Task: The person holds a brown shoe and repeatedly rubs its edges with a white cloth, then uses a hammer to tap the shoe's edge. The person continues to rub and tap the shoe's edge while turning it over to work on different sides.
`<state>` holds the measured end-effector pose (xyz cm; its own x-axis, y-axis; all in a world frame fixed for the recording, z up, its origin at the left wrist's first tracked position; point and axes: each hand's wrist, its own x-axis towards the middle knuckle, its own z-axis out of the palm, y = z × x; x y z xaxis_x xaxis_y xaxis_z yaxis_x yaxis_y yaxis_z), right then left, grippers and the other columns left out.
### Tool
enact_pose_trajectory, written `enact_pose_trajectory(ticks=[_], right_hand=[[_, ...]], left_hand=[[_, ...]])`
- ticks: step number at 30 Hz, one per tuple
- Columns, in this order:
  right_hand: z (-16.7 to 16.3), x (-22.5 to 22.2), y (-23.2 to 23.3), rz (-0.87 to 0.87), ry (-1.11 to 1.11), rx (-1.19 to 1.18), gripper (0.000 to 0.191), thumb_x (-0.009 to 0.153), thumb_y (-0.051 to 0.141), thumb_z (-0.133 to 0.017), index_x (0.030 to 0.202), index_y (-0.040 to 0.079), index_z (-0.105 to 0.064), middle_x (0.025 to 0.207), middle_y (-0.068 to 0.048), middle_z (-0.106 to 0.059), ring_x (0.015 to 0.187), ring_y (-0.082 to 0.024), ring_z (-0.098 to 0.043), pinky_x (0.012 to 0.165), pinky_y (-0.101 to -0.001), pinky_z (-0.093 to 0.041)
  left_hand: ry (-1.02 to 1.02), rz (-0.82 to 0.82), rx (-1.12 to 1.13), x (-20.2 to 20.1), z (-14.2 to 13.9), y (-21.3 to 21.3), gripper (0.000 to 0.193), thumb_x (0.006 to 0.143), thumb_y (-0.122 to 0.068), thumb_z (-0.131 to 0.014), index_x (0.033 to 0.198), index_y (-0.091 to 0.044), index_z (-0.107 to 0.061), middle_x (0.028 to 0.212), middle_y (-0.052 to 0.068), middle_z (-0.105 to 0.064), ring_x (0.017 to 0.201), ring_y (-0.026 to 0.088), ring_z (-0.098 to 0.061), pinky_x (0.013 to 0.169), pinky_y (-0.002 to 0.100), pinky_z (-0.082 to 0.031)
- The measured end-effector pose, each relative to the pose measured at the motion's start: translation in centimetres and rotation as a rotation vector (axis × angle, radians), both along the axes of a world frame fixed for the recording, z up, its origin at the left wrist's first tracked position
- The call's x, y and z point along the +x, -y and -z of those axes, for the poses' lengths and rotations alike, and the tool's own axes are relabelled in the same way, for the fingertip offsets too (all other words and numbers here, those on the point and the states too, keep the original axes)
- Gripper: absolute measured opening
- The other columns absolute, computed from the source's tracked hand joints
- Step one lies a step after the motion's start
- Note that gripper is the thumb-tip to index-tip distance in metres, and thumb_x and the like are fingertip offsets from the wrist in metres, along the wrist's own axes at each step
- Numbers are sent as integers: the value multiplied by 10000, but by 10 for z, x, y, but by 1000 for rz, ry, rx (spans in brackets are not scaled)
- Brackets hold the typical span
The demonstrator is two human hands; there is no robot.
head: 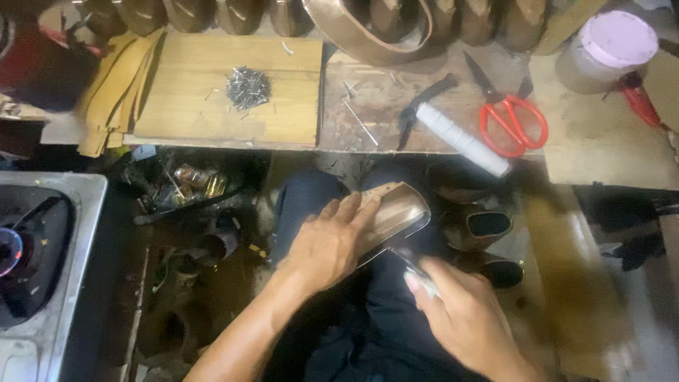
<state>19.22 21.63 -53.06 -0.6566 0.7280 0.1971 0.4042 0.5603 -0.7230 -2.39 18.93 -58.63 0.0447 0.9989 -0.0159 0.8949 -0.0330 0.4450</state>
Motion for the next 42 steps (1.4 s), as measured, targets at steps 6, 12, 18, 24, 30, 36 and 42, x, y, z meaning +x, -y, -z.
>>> enact_pose_trajectory(ticks=[6,12,18,24,30,36,42], right_hand=[[13,-25,-18,111,468,-128,223,981,269,-605,970,56,-671,642,-146,-694,541,-275,-685,521,-415,-538],[42,-10,-10,98,-52,106,312,1034,291,-560,1002,-14,-610,762,-177,-683,627,-295,-696,557,-393,-533],[88,1,-5,147,311,-551,279,965,296,-601,1077,64,-709,757,-151,-746,639,-255,-728,595,-384,-549],[125,1,31,69,-195,-1252,408,959,196,-548,1285,-33,-636,1212,-176,-768,1028,-270,-760,848,-398,-609],[112,-11,37,57,-176,-1345,547,910,131,-577,1440,4,-525,1354,-194,-678,1187,-318,-714,960,-437,-589],[79,-14,35,-139,174,-934,408,946,138,-543,1313,-25,-616,1230,-174,-759,1112,-237,-770,950,-337,-574],[56,-17,35,-243,396,-314,567,874,70,-588,1430,6,-496,978,-209,-648,786,-377,-702,660,-445,-562]], left_hand=[[87,28,-52,-8,1,-7,694,920,-315,-650,1530,-128,-376,1522,226,-450,1320,477,-486,1034,547,-435],[84,14,-56,-10,1,-7,716,884,-273,-664,1530,-130,-390,1531,214,-448,1319,479,-486,1023,545,-433],[408,-35,-75,-42,-8,32,518,1009,-288,-573,1470,-66,-492,1521,197,-501,1372,398,-501,1105,449,-417],[527,-214,102,-28,20,78,492,995,-201,-595,1467,-77,-532,1498,195,-543,1371,368,-540,1114,423,-443],[420,-213,222,-17,29,96,531,955,-171,-653,1464,-90,-528,1497,213,-533,1280,410,-592,1026,440,-507],[335,-186,290,-4,22,100,566,920,-144,-682,1459,-83,-519,1501,225,-528,1237,444,-608,991,448,-525],[396,-187,255,-9,27,101,562,923,-148,-670,1462,-85,-527,1502,214,-530,1257,434,-594,999,444,-524]])
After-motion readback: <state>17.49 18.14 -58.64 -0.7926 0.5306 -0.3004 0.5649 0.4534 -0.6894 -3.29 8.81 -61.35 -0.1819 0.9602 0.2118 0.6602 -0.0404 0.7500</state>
